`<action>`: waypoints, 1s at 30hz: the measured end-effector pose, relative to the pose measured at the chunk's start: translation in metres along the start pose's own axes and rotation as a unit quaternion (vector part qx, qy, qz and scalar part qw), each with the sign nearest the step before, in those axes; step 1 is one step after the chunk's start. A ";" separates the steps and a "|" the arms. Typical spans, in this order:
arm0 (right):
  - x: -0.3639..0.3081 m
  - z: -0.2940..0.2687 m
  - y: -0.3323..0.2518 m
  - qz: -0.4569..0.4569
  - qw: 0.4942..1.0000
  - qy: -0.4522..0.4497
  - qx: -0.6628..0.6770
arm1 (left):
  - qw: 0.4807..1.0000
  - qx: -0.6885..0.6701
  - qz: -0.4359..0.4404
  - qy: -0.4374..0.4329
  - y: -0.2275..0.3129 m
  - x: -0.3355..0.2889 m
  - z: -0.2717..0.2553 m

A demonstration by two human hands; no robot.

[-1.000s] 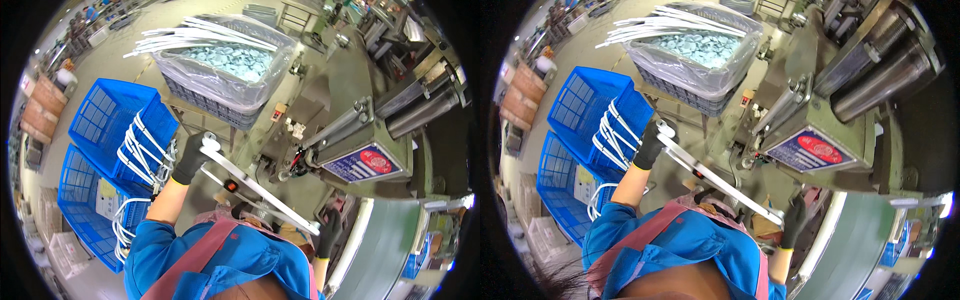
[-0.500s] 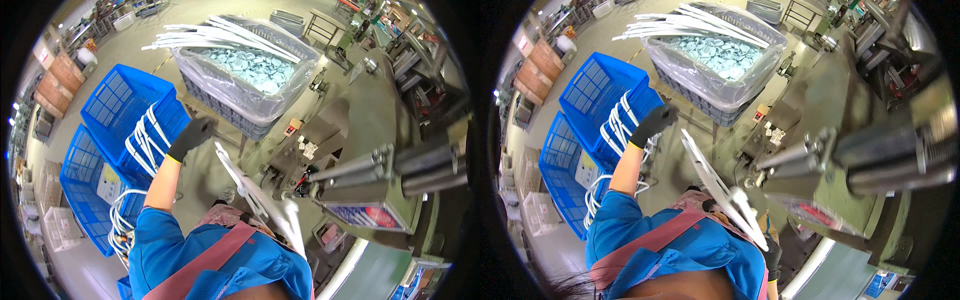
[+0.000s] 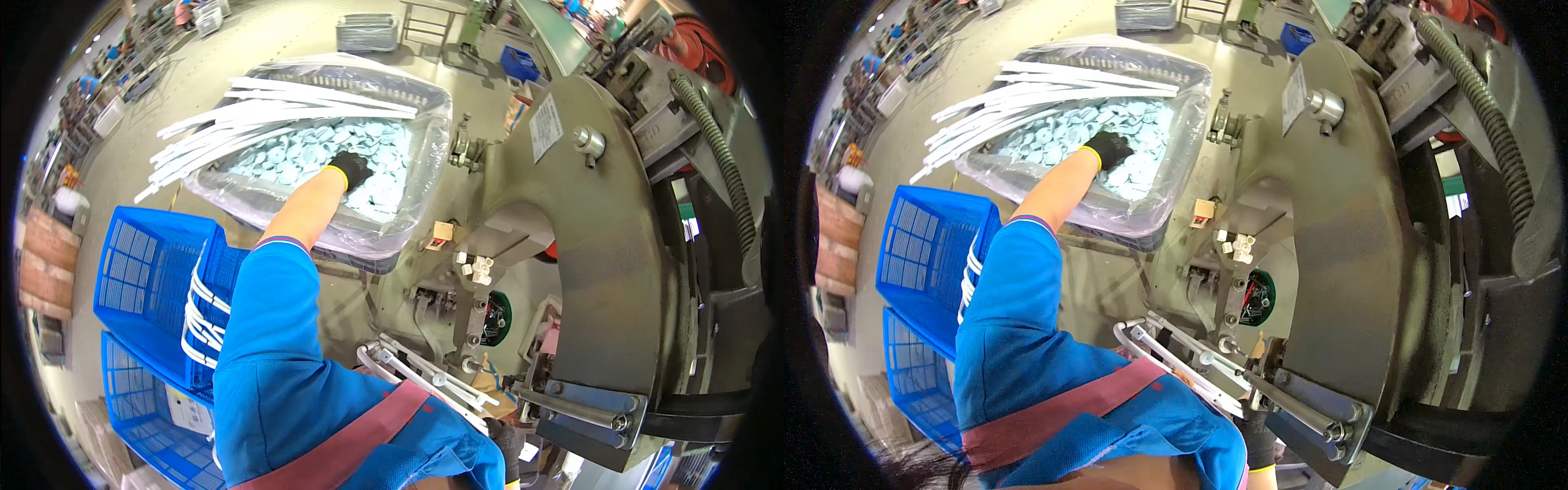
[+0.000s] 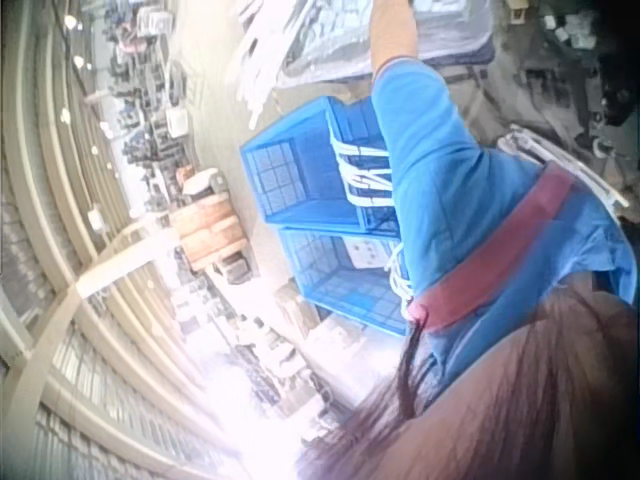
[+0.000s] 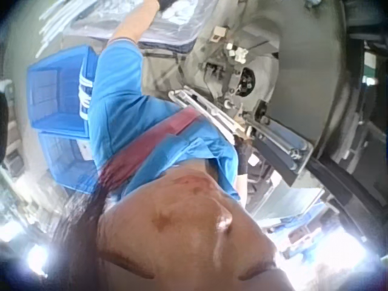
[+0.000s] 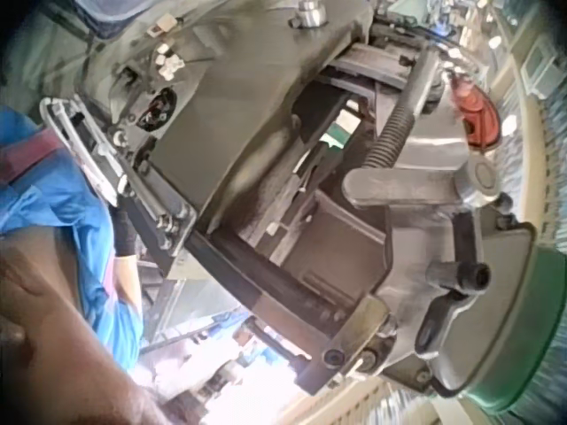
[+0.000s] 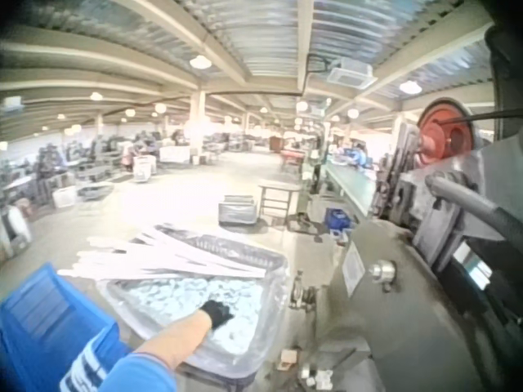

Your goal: The person assembles white plastic hangers by inserting rods into a central hub and attaching small plastic components. They repeatedly pick up parts from a container, assemble them by hand, and place the finished hangers into blue baskets.

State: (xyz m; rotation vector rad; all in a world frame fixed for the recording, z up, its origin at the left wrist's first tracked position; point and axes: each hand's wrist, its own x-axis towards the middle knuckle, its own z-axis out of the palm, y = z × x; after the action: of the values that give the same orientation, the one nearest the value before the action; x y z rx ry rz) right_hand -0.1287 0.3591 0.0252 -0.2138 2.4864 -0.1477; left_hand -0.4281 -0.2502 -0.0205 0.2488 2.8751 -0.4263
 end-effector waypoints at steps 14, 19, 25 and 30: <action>0.000 -0.020 -0.039 -0.086 0.992 0.087 0.016 | 0.801 -0.570 -0.074 0.168 0.002 -0.078 -0.073; 0.024 0.000 0.003 -0.235 0.948 0.209 -0.051 | 0.741 -0.630 0.069 0.221 0.119 -0.147 -0.138; 0.029 -0.033 0.027 -0.304 0.932 0.184 -0.075 | 0.725 -0.638 0.174 0.191 0.282 -0.190 -0.135; 0.018 -0.057 0.049 -0.346 0.915 0.191 -0.078 | 0.741 -0.606 0.103 0.269 0.367 -0.194 -0.125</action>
State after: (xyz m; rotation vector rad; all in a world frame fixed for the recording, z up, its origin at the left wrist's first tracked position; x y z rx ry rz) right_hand -0.1829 0.4070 0.0520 -1.2376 2.6885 -0.3043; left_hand -0.1928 0.1082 0.0459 0.4578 2.8342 1.7669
